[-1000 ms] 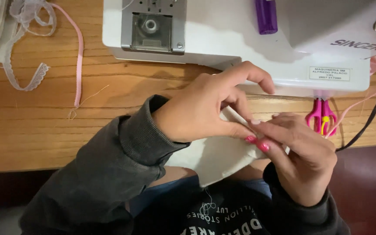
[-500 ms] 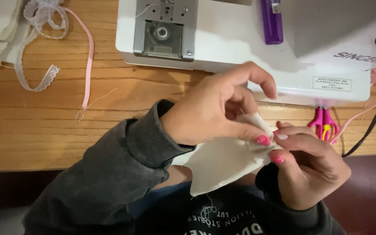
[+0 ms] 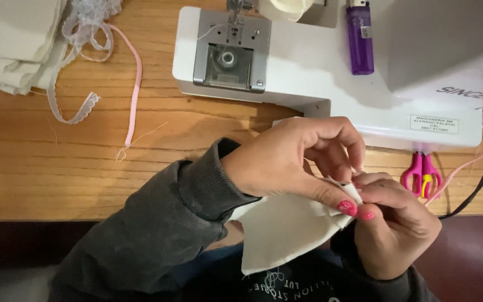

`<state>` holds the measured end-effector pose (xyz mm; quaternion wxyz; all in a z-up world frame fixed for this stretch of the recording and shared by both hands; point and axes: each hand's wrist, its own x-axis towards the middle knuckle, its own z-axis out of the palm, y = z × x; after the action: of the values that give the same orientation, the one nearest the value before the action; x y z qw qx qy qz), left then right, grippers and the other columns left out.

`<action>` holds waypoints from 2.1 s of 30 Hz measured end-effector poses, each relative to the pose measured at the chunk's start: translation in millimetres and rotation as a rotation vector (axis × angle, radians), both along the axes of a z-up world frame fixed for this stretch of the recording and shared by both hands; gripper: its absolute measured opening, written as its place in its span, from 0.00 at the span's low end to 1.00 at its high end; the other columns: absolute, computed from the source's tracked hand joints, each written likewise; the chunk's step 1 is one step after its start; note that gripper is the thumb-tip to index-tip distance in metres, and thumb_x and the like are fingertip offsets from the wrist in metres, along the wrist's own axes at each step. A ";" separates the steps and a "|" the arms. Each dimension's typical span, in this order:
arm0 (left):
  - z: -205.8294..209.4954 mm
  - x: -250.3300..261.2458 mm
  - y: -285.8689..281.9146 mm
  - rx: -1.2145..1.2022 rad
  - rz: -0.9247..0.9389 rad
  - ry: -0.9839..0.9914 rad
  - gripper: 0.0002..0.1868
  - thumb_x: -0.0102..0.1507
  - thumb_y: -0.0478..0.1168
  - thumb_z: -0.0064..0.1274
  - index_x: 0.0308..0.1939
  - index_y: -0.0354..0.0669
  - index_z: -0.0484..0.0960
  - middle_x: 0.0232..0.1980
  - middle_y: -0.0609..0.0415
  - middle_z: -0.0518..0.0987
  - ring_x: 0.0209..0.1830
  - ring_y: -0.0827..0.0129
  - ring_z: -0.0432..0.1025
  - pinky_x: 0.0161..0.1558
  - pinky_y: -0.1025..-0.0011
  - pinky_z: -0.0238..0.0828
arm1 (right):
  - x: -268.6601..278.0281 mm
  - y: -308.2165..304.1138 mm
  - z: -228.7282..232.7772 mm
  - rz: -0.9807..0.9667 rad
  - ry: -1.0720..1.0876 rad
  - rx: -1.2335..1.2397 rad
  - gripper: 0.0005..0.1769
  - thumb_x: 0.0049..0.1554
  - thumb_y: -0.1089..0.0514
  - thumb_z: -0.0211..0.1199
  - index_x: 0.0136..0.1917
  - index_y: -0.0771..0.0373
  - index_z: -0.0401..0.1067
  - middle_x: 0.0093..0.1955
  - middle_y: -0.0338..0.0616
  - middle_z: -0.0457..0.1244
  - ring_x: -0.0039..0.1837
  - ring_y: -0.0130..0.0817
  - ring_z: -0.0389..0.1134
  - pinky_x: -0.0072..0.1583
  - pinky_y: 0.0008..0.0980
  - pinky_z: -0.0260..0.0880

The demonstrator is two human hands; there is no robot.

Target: Threading a pink ribbon through a white fabric casing, trimming it with scissors, and sealing the ends with a lighter.

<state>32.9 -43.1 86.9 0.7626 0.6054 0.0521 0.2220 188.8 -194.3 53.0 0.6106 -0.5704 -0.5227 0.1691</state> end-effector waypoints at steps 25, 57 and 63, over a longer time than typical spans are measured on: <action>15.6 3.4 -0.3 0.496 0.246 0.087 0.04 0.66 0.34 0.54 0.44 0.41 0.79 0.41 0.53 0.86 0.38 0.71 0.84 0.40 0.79 0.85 | 15.2 3.2 18.0 -0.052 0.059 -0.191 0.08 0.55 0.64 0.65 0.48 0.72 0.75 0.46 0.53 0.71 0.48 0.36 0.72 0.53 0.27 0.73; -22.4 -129.0 -51.8 -0.260 0.998 0.407 0.12 0.67 0.47 0.45 0.43 0.42 0.71 0.47 0.43 0.83 0.49 0.59 0.82 0.48 0.64 0.86 | 108.3 -17.4 -27.7 0.062 -0.073 -0.733 0.10 0.71 0.65 0.58 0.56 0.78 0.73 0.31 0.66 0.63 0.32 0.47 0.63 0.37 0.36 0.64; -35.1 -137.8 -51.2 -0.392 0.955 0.249 0.08 0.69 0.44 0.41 0.42 0.43 0.66 0.50 0.32 0.83 0.49 0.51 0.82 0.48 0.61 0.85 | 133.5 -11.5 -51.4 0.067 -0.293 -0.745 0.11 0.73 0.63 0.58 0.58 0.77 0.73 0.39 0.62 0.64 0.43 0.46 0.65 0.46 0.39 0.64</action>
<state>-104.9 -94.3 51.8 0.6633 0.3821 0.4526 0.4574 322.3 -205.9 1.6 0.2749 -0.7536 -0.5254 0.2836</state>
